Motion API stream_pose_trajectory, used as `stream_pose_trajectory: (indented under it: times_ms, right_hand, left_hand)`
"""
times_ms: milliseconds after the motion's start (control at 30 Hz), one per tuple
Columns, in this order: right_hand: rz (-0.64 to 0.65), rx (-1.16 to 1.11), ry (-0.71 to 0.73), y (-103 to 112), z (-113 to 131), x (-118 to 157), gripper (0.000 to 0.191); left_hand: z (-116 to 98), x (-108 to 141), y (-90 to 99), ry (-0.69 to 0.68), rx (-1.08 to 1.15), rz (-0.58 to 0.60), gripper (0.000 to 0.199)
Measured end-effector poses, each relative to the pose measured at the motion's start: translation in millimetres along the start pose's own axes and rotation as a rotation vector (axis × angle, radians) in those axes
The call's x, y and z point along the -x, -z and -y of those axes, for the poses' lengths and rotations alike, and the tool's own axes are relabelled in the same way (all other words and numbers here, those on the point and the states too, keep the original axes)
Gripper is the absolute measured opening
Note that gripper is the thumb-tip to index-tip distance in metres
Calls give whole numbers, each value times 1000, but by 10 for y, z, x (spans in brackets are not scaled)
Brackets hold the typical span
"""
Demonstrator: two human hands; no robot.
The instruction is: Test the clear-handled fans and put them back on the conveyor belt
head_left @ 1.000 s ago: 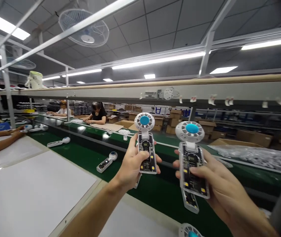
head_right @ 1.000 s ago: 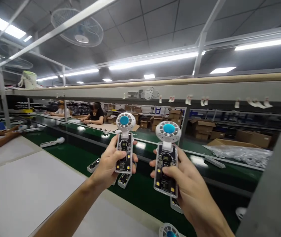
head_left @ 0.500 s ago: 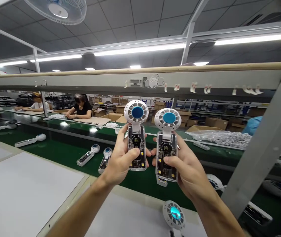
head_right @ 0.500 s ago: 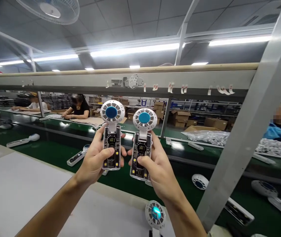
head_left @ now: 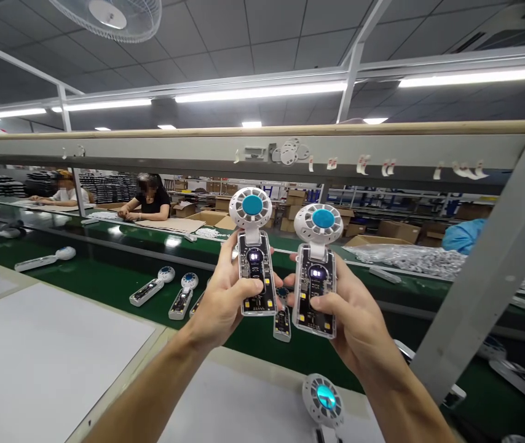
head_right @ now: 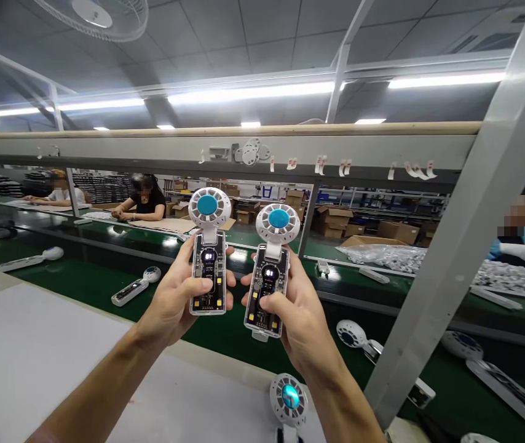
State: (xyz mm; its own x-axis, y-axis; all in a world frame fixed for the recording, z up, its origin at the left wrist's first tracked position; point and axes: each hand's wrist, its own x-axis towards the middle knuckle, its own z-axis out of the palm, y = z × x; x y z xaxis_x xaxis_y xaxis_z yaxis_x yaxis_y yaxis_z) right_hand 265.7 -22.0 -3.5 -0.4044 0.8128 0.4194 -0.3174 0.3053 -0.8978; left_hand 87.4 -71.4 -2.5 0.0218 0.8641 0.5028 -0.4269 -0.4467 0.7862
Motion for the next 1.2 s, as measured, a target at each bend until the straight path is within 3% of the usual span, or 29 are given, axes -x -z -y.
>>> stream_pose_trajectory:
  times_ms: [367,1067,1200]
  right_hand:
    - [-105,5,-19,-54,108,40,54]
    - [-50,5,25,25,29,8,56]
    - [-104,-74,-37,-24,46,25,47]
  left_hand:
    - [26,-11,6,12,-25,-31,77]
    - [18,13,-12,33,7,33,78]
    - [76,21,-19,-12,14,-14,59]
